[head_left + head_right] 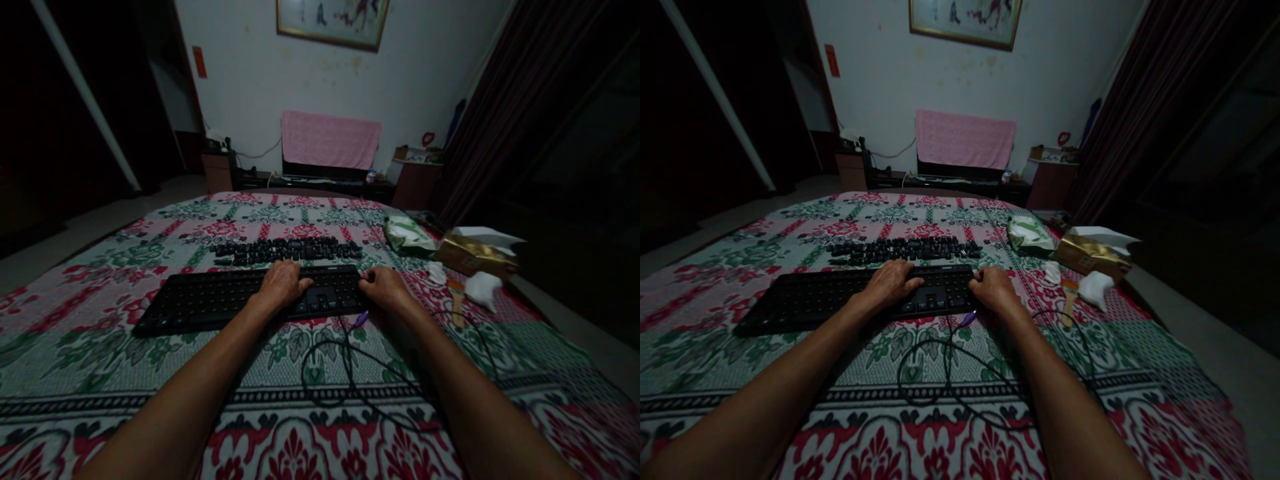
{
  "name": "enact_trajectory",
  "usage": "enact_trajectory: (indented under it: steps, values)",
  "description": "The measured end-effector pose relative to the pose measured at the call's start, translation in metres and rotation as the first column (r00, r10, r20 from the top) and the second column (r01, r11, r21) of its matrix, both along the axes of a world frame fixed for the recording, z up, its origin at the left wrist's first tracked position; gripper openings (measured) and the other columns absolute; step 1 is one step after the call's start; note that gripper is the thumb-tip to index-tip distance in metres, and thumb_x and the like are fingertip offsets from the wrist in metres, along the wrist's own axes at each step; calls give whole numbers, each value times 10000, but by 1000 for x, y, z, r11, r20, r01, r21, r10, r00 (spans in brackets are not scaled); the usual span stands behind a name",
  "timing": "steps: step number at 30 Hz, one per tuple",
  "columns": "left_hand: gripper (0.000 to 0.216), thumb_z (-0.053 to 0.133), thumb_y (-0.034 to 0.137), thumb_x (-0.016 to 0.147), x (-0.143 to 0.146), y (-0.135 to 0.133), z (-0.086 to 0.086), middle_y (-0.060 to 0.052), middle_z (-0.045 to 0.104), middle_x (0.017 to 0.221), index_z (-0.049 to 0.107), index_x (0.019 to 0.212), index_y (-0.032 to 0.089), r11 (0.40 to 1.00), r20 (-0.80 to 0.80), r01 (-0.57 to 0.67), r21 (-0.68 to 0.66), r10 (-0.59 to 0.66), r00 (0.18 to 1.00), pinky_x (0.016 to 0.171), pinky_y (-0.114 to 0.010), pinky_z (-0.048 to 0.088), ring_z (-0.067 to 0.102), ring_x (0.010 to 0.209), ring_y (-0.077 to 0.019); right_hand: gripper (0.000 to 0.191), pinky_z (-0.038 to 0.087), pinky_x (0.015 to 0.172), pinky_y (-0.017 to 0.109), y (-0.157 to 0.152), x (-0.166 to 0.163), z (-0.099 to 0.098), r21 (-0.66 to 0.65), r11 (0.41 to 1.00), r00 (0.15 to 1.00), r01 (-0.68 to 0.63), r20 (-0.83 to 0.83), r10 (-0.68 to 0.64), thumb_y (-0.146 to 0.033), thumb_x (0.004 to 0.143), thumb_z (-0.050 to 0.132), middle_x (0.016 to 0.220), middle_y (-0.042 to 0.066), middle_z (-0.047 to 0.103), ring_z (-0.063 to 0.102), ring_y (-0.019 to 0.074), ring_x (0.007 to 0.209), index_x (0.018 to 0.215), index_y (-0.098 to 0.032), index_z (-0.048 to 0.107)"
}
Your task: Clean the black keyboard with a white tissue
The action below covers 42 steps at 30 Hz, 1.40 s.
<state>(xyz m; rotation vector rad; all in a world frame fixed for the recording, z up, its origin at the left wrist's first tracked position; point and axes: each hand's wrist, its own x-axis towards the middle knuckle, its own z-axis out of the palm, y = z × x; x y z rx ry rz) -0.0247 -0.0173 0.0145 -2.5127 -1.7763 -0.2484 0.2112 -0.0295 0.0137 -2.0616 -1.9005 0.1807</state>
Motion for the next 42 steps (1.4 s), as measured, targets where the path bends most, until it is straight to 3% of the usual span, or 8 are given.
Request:
enact_trajectory:
  steps: [7, 14, 23, 29, 33, 39, 42]
  values:
    - [312, 423, 378, 854, -7, 4, 10, -60, 694, 912, 677, 940, 220, 987, 58, 72, -142, -64, 996, 772, -255, 434, 619, 895, -189, 193, 326, 524, 222, 1, 3, 1, -18, 1000, 1000, 16, 25, -15, -286, 703, 525, 719, 61, 667, 580, 150, 638, 755, -160, 662]
    - [284, 473, 304, 809, -8, 6, 10, -67, 690, 997, 680, 984, 217, 988, 95, 82, -128, -70, 993, 825, -264, 433, 604, 979, -203, 224, 336, 534, 232, 0, 2, 1, -1, 1000, 998, 8, 70, -8, -303, 726, 515, 730, 70, 675, 598, 168, 658, 771, -159, 681]
    - [270, 461, 278, 816, 3, -3, 10, -94, 699, 930, 692, 937, 209, 993, 41, -38, -111, 43, 998, 763, -290, 470, 633, 915, -216, 244, 387, 623, 229, -1, 2, -1, 47, 998, 996, -43, 77, 39, -250, 770, 519, 863, 88, 704, 630, 184, 778, 914, -160, 694]
    - [280, 446, 270, 822, 5, -3, 9, -128, 697, 923, 694, 904, 169, 995, 43, -41, -89, 45, 998, 739, -300, 486, 639, 903, -231, 155, 361, 509, 208, 8, 12, 1, -50, 998, 983, 30, -181, -39, -246, 722, 557, 661, 34, 657, 581, 140, 599, 739, -138, 667]
    - [286, 441, 258, 825, 5, -4, 11, -141, 694, 943, 693, 919, 160, 995, 50, -39, -92, 44, 998, 758, -307, 485, 635, 926, -234, 178, 329, 439, 202, 20, 22, 4, -107, 994, 937, 6, -348, -43, -259, 722, 519, 495, -11, 552, 492, 105, 460, 607, -148, 598]
    - [292, 431, 257, 832, 5, -6, 10, -148, 693, 935, 694, 905, 155, 997, 48, -17, -71, 20, 999, 756, -316, 488, 639, 915, -239, 162, 388, 529, 202, 46, 19, 0, 72, 996, 981, -47, -183, 60, -236, 707, 530, 612, 5, 642, 583, 135, 588, 725, -151, 667]
    - [290, 426, 270, 834, 4, -5, 7, -140, 695, 904, 693, 890, 169, 998, 30, -22, -64, 24, 999, 736, -314, 488, 643, 894, -238, 165, 415, 619, 199, 56, 17, -5, 96, 992, 986, -79, -141, 92, -220, 693, 560, 714, 3, 681, 615, 144, 702, 787, -171, 686]
